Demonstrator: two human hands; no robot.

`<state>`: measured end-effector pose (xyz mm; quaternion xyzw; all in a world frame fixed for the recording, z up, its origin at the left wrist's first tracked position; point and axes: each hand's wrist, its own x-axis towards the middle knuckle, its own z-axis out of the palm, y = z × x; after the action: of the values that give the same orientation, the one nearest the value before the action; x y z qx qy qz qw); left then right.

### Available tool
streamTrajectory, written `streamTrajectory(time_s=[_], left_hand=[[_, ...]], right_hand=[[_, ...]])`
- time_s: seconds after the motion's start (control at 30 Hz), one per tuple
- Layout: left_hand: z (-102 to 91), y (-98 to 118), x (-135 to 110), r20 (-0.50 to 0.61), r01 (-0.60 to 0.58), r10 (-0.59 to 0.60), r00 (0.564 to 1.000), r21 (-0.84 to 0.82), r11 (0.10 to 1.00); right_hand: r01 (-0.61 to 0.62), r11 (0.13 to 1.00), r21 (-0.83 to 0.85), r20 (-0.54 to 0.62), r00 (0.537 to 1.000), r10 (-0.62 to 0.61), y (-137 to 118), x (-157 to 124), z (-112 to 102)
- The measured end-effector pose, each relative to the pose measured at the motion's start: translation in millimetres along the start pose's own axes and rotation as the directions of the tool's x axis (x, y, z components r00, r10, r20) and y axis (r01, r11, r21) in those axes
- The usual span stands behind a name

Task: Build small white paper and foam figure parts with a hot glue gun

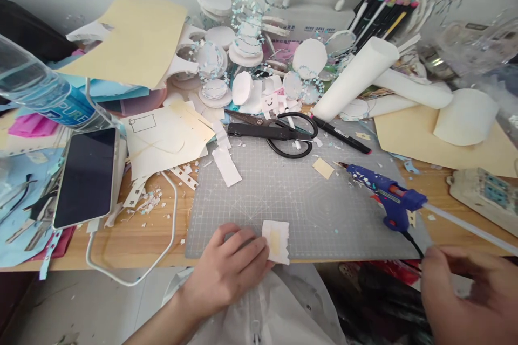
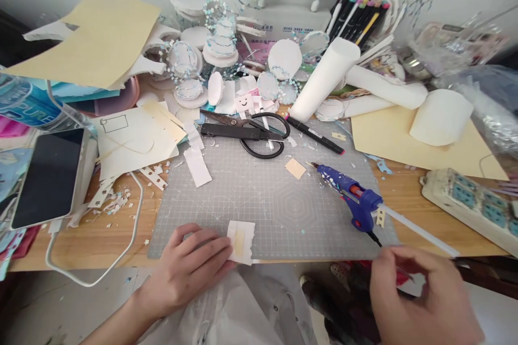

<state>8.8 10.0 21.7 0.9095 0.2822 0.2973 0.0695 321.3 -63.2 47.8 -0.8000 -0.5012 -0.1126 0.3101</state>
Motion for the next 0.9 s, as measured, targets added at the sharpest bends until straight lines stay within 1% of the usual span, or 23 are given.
streamTrajectory(time_s=[0.03,0.07,0.1,0.13,0.17,0.2,0.23,0.27,0.3,0.33,0.37,0.4,0.43,0.47,0.5,0.53,0.57,0.6,0.63,0.67,0.73,0.8,0.9], left_hand=[[-0.5,0.0,-0.5,-0.001,-0.013,0.013,1.0,-0.01,1.0],[-1.3,0.2,-0.6,-0.009,-0.02,0.019,1.0,-0.018,1.0],[-2.8,0.4,-0.2,-0.028,-0.02,0.019,0.999,-0.026,0.999],[-5.0,0.6,0.7,-0.052,-0.017,0.015,0.999,-0.031,0.999],[-7.9,0.8,2.1,-0.076,-0.014,0.011,0.997,-0.036,0.999],[-11.7,0.8,3.9,-0.094,-0.014,0.01,0.996,-0.039,0.999],[-16.3,0.4,6.0,-0.108,-0.024,0.02,0.994,-0.036,0.999],[-21.5,-0.5,8.2,-0.109,-0.042,0.039,0.993,-0.028,0.999],[-27.2,-2.1,10.6,-0.101,-0.071,0.069,0.992,-0.014,0.997],[-33.2,-4.5,13.2,-0.09,-0.108,0.108,0.99,0.005,0.994],[-39.2,-7.8,16.3,-0.077,-0.148,0.15,0.986,0.03,0.989],[-45.1,-12.1,20.0,-0.075,-0.177,0.181,0.981,0.057,0.983],[-50.5,-17.3,24.6,-0.087,-0.176,0.182,0.979,0.075,0.981],[-55.2,-23.1,30.3,-0.113,-0.132,0.14,0.984,0.072,0.989],[-58.9,-29.5,37.1,-0.147,-0.048,0.052,0.988,0.035,0.998],[-61.4,-36.1,44.8,-0.172,0.069,-0.076,0.982,-0.046,0.997],[-62.6,-42.7,53.0,-0.167,0.189,-0.218,0.962,-0.171,0.967],[-62.5,-49.2,61.2,-0.119,0.296,-0.347,0.93,-0.316,0.901],[-61.1,-55.4,68.8,-0.038,0.374,-0.437,0.899,-0.454,0.809],[-58.5,-61.0,75.4,0.052,0.424,-0.481,0.875,-0.561,0.711],[-51.2,-70.4,83.7,0.177,0.477,-0.508,0.843,-0.685,0.551],[-43.3,-76.9,85.6,0.227,0.503,-0.532,0.816,-0.732,0.459],[-35.6,-81.3,81.6,0.291,0.53,-0.549,0.784,-0.774,0.346]], right_hand=[[-0.053,0.993,0.101,0.074,0.996,0.046,-12.0,-8.0,-2.9],[-0.147,0.966,0.212,0.183,0.977,0.109,-25.7,-15.8,-3.7],[-0.258,0.92,0.296,0.282,0.943,0.174,-40.3,-22.7,-2.3],[-0.384,0.846,0.369,0.497,0.851,0.17,-54.9,-28.2,1.2],[-0.507,0.762,0.402,0.7,0.707,0.102,-68.8,-31.9,6.3],[-0.609,0.69,0.391,0.84,0.543,0.003,-81.6,-33.5,12.5],[-0.687,0.627,0.366,0.917,0.382,-0.117,-93.2,-33.1,19.2],[-0.744,0.573,0.343,0.939,0.271,-0.211,-103.7,-30.8,25.9],[-0.78,0.535,0.326,0.936,0.185,-0.3,-113.2,-26.6,32.0],[-0.798,0.51,0.321,0.923,0.142,-0.358,-121.9,-20.9,37.4],[-0.804,0.495,0.329,0.911,0.132,-0.39,-130.0,-13.9,41.9],[-0.801,0.486,0.349,0.9,0.141,-0.413,-137.5,-5.8,45.5],[-0.793,0.475,0.382,0.888,0.173,-0.426,-144.4,3.0,48.4],[-0.78,0.459,0.425,0.871,0.215,-0.442,-150.6,12.2,51.0],[-0.764,0.437,0.476,0.846,0.262,-0.463,-156.2,21.2,53.5],[-0.743,0.412,0.528,0.817,0.31,-0.486,-161.0,29.7,56.2],[-0.719,0.389,0.575,0.787,0.356,-0.505,-165.1,37.2,59.6],[-0.694,0.372,0.616,0.758,0.393,-0.521,-168.5,43.3,63.7],[-0.669,0.362,0.649,0.733,0.424,-0.531,-171.1,47.9,68.6],[-0.647,0.361,0.672,0.718,0.449,-0.532,-173.0,50.8,74.2],[-0.617,0.38,0.689,0.712,0.479,-0.513,-174.7,51.9,86.5],[-0.607,0.404,0.685,0.723,0.493,-0.484,-173.9,48.3,97.8],[-0.599,0.428,0.677,0.733,0.496,-0.465,-169.8,39.4,108.7]])
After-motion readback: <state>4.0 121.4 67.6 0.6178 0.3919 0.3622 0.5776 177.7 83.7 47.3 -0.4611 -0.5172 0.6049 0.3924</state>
